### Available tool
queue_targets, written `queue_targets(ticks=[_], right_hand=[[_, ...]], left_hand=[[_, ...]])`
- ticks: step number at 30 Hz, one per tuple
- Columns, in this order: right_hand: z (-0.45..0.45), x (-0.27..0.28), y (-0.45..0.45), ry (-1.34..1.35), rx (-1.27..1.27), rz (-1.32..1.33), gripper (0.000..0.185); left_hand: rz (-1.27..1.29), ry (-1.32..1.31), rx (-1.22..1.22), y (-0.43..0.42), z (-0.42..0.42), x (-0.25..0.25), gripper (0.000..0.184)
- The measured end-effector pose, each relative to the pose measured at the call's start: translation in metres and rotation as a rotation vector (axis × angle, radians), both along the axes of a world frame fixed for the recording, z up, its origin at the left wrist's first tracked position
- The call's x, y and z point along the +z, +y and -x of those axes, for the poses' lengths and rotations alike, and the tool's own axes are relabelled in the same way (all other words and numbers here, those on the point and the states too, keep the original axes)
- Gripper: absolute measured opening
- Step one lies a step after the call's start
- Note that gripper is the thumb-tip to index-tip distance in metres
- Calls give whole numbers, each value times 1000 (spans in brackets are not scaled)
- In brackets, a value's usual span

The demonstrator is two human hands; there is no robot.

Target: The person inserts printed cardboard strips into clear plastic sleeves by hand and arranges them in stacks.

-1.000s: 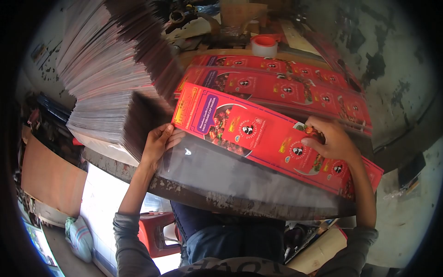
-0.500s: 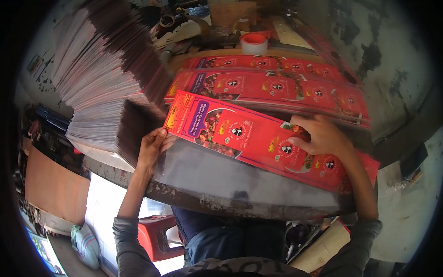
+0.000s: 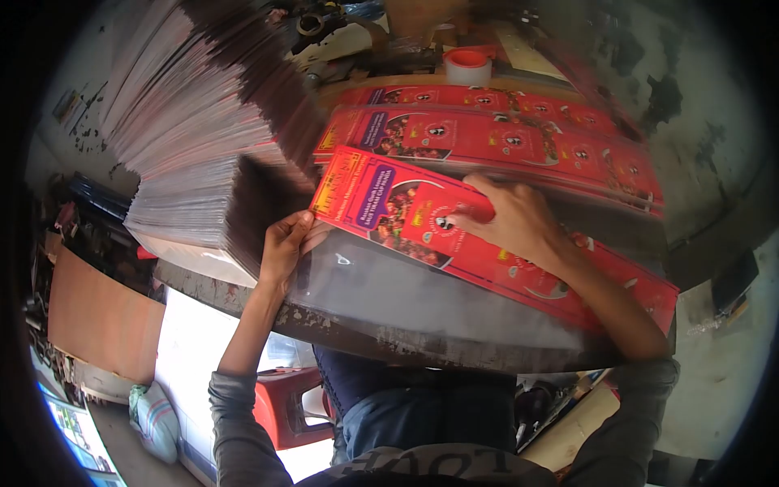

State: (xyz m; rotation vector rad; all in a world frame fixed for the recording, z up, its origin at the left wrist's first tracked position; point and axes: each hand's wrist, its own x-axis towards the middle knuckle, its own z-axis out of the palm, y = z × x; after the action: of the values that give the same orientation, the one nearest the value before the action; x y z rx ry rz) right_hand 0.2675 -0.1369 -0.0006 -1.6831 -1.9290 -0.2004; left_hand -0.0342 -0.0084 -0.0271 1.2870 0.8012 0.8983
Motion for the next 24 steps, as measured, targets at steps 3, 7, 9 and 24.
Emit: queue_targets(ticks=[3, 7, 9, 24], right_hand=[[-4, 5, -7, -63, -15, -12, 53], [-8, 7, -6, -120, 34, -76, 54], [-9, 7, -5, -123, 3, 9, 55], [-23, 15, -2, -207, 70, -218, 55]], left_hand=[[-20, -2, -51, 1, -4, -4, 29], [-17, -4, -19, -2, -5, -4, 28], [-22, -11, -7, -3, -3, -4, 28], [-54, -38, -174, -8, -3, 6, 54]])
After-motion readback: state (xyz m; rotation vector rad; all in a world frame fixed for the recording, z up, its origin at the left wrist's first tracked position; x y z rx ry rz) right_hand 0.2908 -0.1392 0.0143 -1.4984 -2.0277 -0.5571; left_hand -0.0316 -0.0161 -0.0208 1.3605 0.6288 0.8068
